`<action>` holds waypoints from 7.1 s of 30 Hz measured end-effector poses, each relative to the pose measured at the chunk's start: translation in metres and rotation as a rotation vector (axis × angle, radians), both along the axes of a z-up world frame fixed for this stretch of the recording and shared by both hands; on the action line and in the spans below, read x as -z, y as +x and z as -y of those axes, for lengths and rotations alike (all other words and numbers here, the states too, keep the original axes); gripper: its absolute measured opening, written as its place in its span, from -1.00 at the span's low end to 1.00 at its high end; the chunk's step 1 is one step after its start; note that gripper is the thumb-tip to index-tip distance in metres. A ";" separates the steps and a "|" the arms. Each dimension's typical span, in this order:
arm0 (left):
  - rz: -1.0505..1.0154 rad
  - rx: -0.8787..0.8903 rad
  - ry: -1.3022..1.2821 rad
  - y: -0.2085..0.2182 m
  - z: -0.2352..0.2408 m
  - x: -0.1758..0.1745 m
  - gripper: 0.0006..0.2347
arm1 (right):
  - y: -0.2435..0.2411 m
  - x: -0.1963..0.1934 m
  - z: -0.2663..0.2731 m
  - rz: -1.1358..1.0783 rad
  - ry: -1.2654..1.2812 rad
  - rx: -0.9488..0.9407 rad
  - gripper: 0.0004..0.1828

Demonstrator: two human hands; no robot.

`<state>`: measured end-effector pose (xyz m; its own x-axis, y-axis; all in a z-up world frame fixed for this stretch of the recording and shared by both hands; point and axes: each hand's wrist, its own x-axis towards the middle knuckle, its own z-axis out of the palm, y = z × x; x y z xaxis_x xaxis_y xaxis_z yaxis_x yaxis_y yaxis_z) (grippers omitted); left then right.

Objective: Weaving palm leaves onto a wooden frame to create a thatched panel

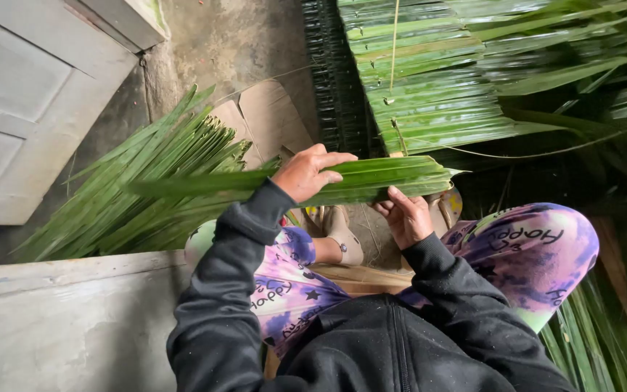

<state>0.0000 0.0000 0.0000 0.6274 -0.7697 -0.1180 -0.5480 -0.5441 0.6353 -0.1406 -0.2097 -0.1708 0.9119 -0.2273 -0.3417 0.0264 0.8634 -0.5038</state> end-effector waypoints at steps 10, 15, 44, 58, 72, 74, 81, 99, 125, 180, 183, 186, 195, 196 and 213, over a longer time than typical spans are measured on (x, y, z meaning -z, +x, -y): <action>0.006 0.005 0.036 0.002 -0.005 0.029 -0.62 | -0.002 0.002 -0.002 0.017 0.035 0.001 -0.83; -0.040 -0.005 0.044 -0.004 0.006 0.026 -0.63 | -0.004 -0.068 -0.009 0.017 0.024 -0.005 -0.81; -0.272 -0.201 0.024 0.047 0.025 0.160 -0.70 | 0.023 0.053 0.134 -0.618 -0.193 0.360 -0.44; -0.323 -0.259 0.041 0.027 0.073 0.161 -0.70 | 0.027 0.105 0.194 -0.715 -0.134 0.547 -0.35; -0.419 -0.197 -0.002 0.028 0.075 0.161 -0.71 | 0.032 0.104 0.200 -0.749 -0.237 0.552 -0.43; -0.420 -0.214 0.016 0.029 0.078 0.168 -0.70 | 0.034 0.112 0.205 -0.749 -0.238 0.551 -0.44; -0.405 -0.267 -0.011 0.028 0.086 0.172 -0.65 | 0.032 0.185 0.236 -0.770 -0.199 0.478 -0.42; -0.359 -0.277 0.024 0.036 0.103 0.140 -0.63 | -0.004 -0.039 0.080 -0.388 -0.386 -0.372 -0.69; -0.302 -0.306 0.181 0.033 0.106 0.139 -0.62 | 0.021 0.093 0.097 -0.410 -0.269 -0.176 -0.84; -0.337 -0.322 0.048 0.034 0.115 0.204 -0.72 | 0.044 0.080 0.089 -0.480 -0.163 0.198 -0.61; -0.315 -0.324 0.099 0.033 0.118 0.196 -0.73 | 0.041 0.042 0.080 -0.508 -0.280 0.199 -0.61; -0.328 -0.326 0.112 0.027 0.119 0.181 -0.73 | 0.038 0.065 0.086 -0.559 -0.310 0.266 -0.62; -0.410 -0.384 0.030 0.025 0.114 0.179 -0.74 | 0.040 0.104 0.095 -0.649 -0.227 0.284 -0.54; -0.410 -0.386 0.031 0.026 0.115 0.181 -0.74 | 0.041 0.093 0.093 -0.648 -0.226 0.282 -0.54; -0.396 -0.396 -0.077 0.048 0.108 0.198 -0.72 | 0.041 0.076 0.091 -0.518 -0.145 0.206 -0.56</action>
